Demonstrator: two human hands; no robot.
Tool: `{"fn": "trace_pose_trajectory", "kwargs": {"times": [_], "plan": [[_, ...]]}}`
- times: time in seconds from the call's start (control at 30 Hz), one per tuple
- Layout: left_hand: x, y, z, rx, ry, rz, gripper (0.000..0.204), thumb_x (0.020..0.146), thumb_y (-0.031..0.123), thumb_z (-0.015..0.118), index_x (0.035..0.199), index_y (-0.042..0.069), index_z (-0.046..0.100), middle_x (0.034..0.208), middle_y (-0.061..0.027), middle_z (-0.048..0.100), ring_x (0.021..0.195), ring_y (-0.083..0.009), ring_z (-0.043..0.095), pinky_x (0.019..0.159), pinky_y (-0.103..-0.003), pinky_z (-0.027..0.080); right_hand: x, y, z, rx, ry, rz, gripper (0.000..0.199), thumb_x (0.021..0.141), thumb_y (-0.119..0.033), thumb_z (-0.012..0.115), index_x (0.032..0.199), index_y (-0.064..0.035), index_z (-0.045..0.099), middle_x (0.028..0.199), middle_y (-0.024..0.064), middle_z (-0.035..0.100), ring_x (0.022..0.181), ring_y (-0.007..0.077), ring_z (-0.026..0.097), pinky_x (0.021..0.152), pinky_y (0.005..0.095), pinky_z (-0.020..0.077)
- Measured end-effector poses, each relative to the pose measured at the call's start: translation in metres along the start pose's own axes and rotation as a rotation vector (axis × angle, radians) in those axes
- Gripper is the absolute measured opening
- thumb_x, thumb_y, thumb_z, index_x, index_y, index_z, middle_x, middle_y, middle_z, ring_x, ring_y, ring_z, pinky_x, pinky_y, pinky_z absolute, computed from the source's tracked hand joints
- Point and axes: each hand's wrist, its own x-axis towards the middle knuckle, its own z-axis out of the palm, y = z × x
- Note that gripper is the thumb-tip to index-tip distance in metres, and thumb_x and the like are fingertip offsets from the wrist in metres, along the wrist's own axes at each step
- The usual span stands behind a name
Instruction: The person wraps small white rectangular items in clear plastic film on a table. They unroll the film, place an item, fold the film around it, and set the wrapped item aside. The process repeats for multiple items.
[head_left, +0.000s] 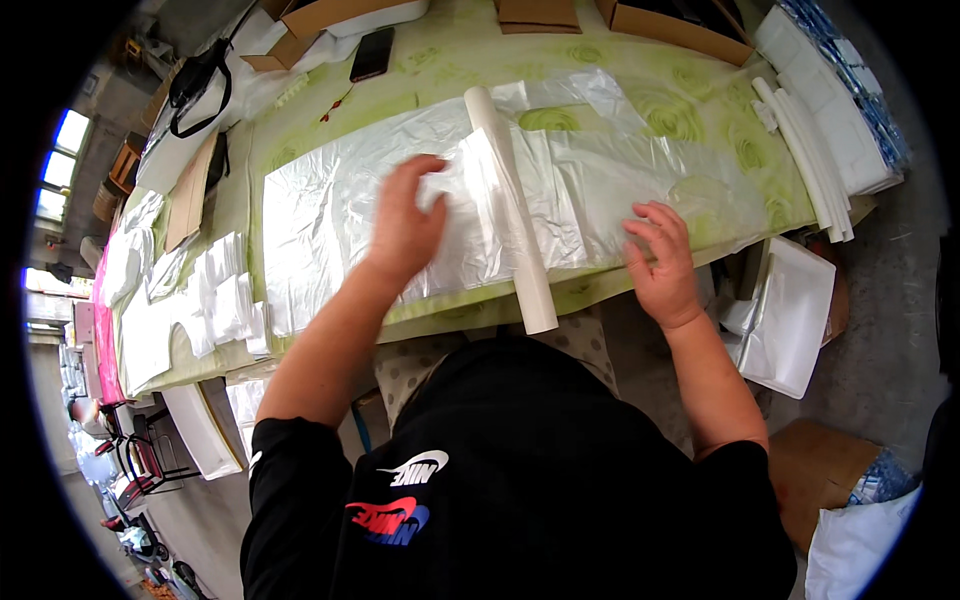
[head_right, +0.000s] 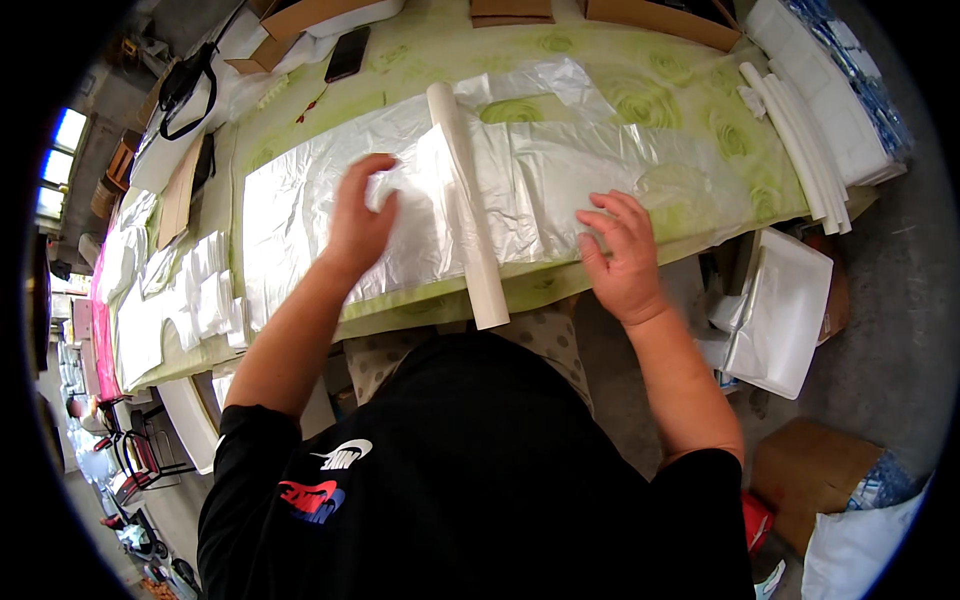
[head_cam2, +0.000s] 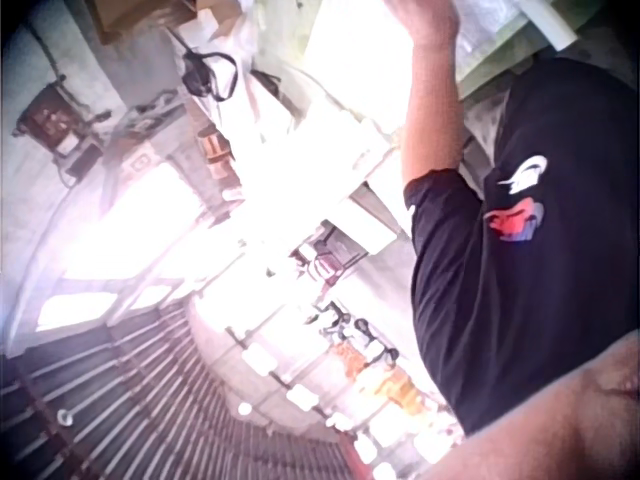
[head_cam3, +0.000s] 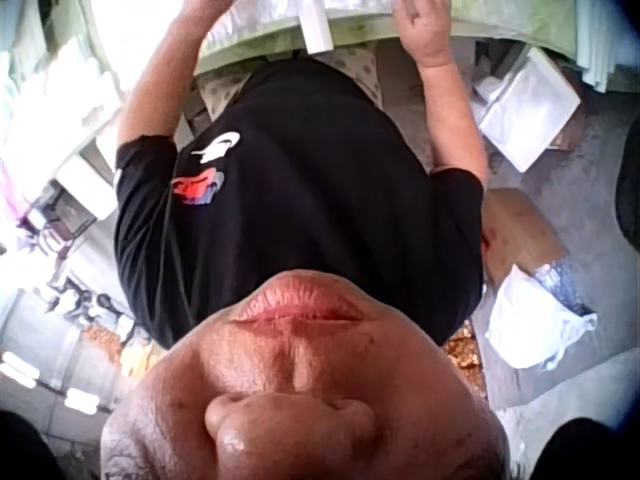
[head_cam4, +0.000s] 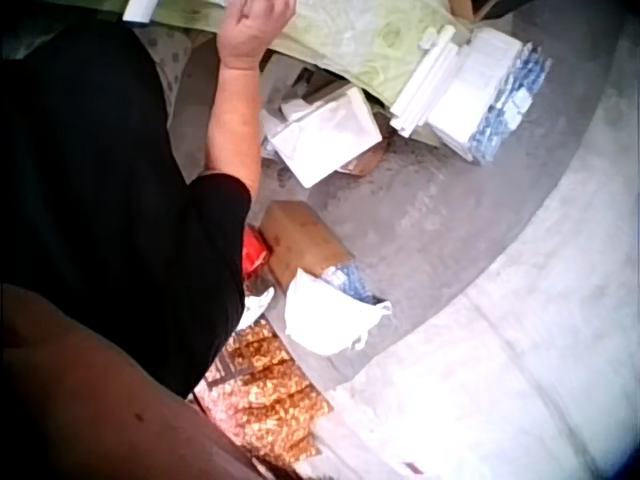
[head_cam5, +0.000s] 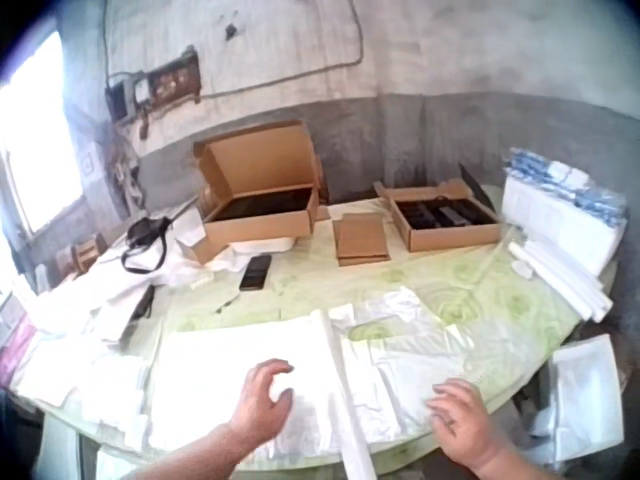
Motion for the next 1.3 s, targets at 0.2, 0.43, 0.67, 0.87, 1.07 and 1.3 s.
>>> {"fn": "trace_pose_trajectory", "kwargs": {"times": [0.2, 0.43, 0.67, 0.87, 1.07, 1.3], "plan": [[-0.027, 0.027, 0.039, 0.141, -0.25, -0.102, 0.069, 0.088, 0.01, 0.063, 0.153, 0.004, 0.04, 0.14, -0.0212, 0.057, 0.138, -0.039, 0.047, 0.118, -0.05, 0.034, -0.001, -0.068, 0.028, 0.238, -0.197, 0.017, 0.045, 0.082, -0.015, 0.079, 0.125, -0.0084, 0.067, 0.134, 0.0153, 0.058, 0.122, 0.0375, 0.057, 0.106, 0.0446, 0.0468], [-0.03, 0.033, 0.039, 0.221, -0.317, -0.132, 0.069, 0.092, 0.015, 0.058, 0.156, 0.007, 0.035, 0.148, -0.0153, 0.053, 0.145, -0.0394, 0.04, 0.122, -0.057, 0.025, -0.018, -0.124, 0.053, 0.292, -0.357, 0.245, 0.071, 0.079, -0.018, 0.081, 0.144, -0.0136, 0.052, 0.144, 0.015, 0.045, 0.11, 0.034, 0.063, 0.09, 0.0413, 0.0569], [-0.025, 0.031, 0.037, 0.194, -0.373, -0.144, 0.074, 0.09, 0.015, 0.061, 0.158, 0.008, 0.033, 0.153, -0.0153, 0.048, 0.147, -0.0376, 0.036, 0.123, -0.054, 0.025, -0.001, -0.134, 0.047, 0.188, -0.387, 0.24, 0.067, 0.081, -0.021, 0.078, 0.143, -0.0142, 0.054, 0.152, 0.0151, 0.043, 0.115, 0.0339, 0.064, 0.092, 0.0405, 0.0562], [0.014, 0.03, 0.01, 0.234, -0.334, 0.303, 0.062, 0.088, 0.011, 0.062, 0.149, 0.017, 0.053, 0.16, -0.0121, 0.04, 0.148, -0.039, 0.034, 0.12, -0.049, 0.033, 0.009, -0.135, 0.048, 0.072, -0.44, 0.07, 0.049, 0.083, -0.024, 0.075, 0.129, -0.0082, 0.065, 0.145, 0.0163, 0.053, 0.12, 0.0354, 0.061, 0.098, 0.0434, 0.052], [0.005, 0.02, 0.01, 0.136, -0.315, 0.216, 0.039, 0.097, 0.034, 0.064, 0.131, 0.014, 0.066, 0.143, -0.0094, 0.06, 0.143, -0.0412, 0.042, 0.117, -0.05, 0.036, 0.027, -0.113, 0.057, -0.054, -0.21, -0.003, 0.04, 0.085, -0.013, 0.069, 0.125, -0.0051, 0.066, 0.134, 0.0162, 0.06, 0.113, 0.0373, 0.058, 0.101, 0.0461, 0.0467], [-0.037, 0.009, -0.023, 0.06, -0.252, 0.096, 0.049, 0.093, 0.038, 0.069, 0.133, 0.01, 0.063, 0.143, -0.0134, 0.058, 0.143, -0.0425, 0.041, 0.118, -0.051, 0.035, 0.084, -0.054, 0.147, -0.122, -0.38, -0.221, 0.047, 0.088, -0.017, 0.067, 0.134, -0.0066, 0.061, 0.137, 0.0145, 0.061, 0.13, 0.0387, 0.053, 0.114, 0.0474, 0.0395]]}}
